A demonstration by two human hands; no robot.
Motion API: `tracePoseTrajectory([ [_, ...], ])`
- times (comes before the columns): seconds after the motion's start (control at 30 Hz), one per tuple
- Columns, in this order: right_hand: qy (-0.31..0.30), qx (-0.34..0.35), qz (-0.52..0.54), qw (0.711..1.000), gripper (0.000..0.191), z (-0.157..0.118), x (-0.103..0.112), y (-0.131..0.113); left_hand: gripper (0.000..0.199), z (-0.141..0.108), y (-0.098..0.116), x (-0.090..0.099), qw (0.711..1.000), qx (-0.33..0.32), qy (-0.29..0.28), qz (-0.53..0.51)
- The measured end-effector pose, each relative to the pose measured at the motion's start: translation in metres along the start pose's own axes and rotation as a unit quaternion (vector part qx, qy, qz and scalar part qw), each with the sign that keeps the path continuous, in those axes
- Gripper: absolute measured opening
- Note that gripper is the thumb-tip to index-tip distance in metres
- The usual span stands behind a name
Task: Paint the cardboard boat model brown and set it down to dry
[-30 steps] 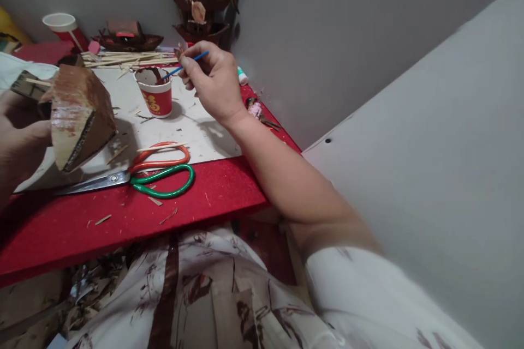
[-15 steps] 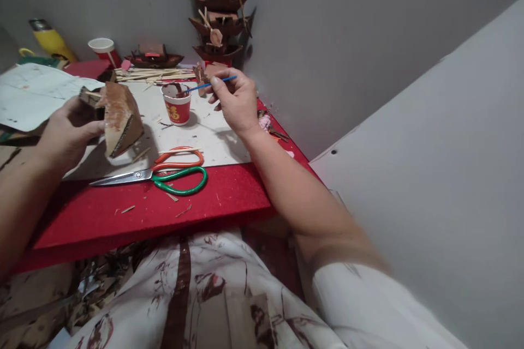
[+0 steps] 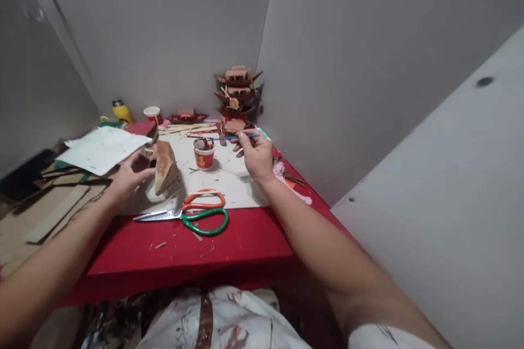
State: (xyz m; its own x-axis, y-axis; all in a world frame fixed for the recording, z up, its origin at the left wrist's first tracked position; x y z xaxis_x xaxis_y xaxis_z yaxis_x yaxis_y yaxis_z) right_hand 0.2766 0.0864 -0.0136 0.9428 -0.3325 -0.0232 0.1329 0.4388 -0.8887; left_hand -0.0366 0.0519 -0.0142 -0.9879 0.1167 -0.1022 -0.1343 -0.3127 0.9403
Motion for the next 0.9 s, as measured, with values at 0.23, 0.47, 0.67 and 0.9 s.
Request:
tracePoseTrajectory([
  [0.23, -0.025, -0.04, 0.082, 0.996, 0.033, -0.001, -0.002, -0.012, 0.057, -0.004, 0.0, -0.001, 1.0, 0.024, -0.002, -0.008],
  [0.47, -0.168, -0.109, 0.157, 0.967, 0.039, -0.031, -0.014, -0.033, 0.071, -0.009, 0.002, -0.009, 0.998, 0.051, -0.005, -0.026],
  [0.67, -0.183, -0.111, 0.17, 0.962, 0.039, -0.043, -0.017, -0.039, 0.069, -0.01, 0.002, -0.008, 0.998, 0.051, 0.018, -0.022],
  [0.9, -0.215, -0.08, 0.141, 0.963, 0.031, -0.05, -0.019, -0.04, 0.068, -0.011, 0.0, -0.009, 0.998, 0.066, -0.006, -0.013],
])
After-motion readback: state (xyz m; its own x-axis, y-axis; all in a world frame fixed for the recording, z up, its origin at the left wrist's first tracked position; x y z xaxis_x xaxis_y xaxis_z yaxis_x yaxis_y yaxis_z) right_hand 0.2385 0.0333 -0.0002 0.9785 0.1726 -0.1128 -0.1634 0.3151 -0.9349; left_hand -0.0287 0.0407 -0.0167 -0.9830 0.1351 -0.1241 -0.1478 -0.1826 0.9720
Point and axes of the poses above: each hand's wrist, its own z-axis towards the middle knuckle, its own x-axis out of the back of the hand, y = z × x, the point moved 2 cm from there along z, towards the middle knuckle, and after that the axes turned 15 degrees about -z, right-handed, at the moved point
